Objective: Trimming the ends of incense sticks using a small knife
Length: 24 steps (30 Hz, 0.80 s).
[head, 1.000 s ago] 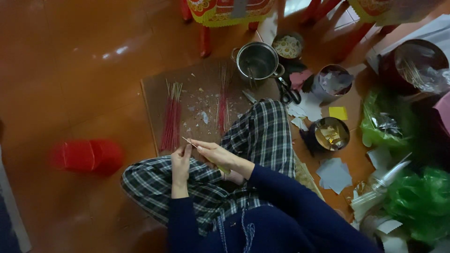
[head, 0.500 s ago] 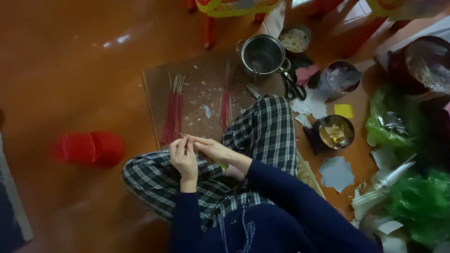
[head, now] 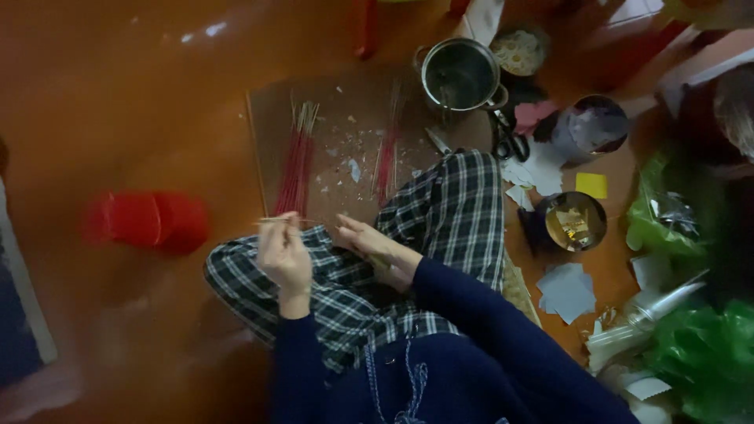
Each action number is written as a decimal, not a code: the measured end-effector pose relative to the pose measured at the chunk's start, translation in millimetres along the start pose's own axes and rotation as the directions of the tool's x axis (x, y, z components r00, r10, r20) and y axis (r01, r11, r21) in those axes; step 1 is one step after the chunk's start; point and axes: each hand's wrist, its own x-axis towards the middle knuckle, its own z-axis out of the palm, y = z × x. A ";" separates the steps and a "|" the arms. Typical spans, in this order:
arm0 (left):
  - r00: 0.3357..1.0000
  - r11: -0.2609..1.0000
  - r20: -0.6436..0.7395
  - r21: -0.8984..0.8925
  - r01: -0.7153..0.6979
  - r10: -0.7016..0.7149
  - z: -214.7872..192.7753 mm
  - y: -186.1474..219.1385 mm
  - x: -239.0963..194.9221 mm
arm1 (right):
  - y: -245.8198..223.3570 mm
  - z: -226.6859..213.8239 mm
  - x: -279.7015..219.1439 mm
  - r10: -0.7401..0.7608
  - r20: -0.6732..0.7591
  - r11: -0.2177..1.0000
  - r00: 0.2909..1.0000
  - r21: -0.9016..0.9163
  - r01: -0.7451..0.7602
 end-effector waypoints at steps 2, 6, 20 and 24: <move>0.999 0.999 -0.029 0.035 0.037 -0.036 -29.1 19.1 26.4 | -46.6 7.4 -41.1 0.040 -0.007 0.999 0.999 -0.018 -0.040; 0.990 0.990 -0.025 0.012 0.138 -0.138 -60.6 44.6 85.1 | -130.4 21.5 -78.0 0.165 -0.177 0.978 0.970 0.156 -0.138; 0.642 0.477 0.431 -0.435 0.764 -0.634 98.9 -130.7 19.1 | -89.8 -18.7 -34.0 0.015 -0.071 0.964 0.997 -0.264 -0.034; 0.667 0.696 0.400 -0.093 0.712 -0.628 113.2 -175.8 13.1 | -67.5 -90.7 11.5 -0.146 -0.469 0.919 0.871 -0.390 -0.056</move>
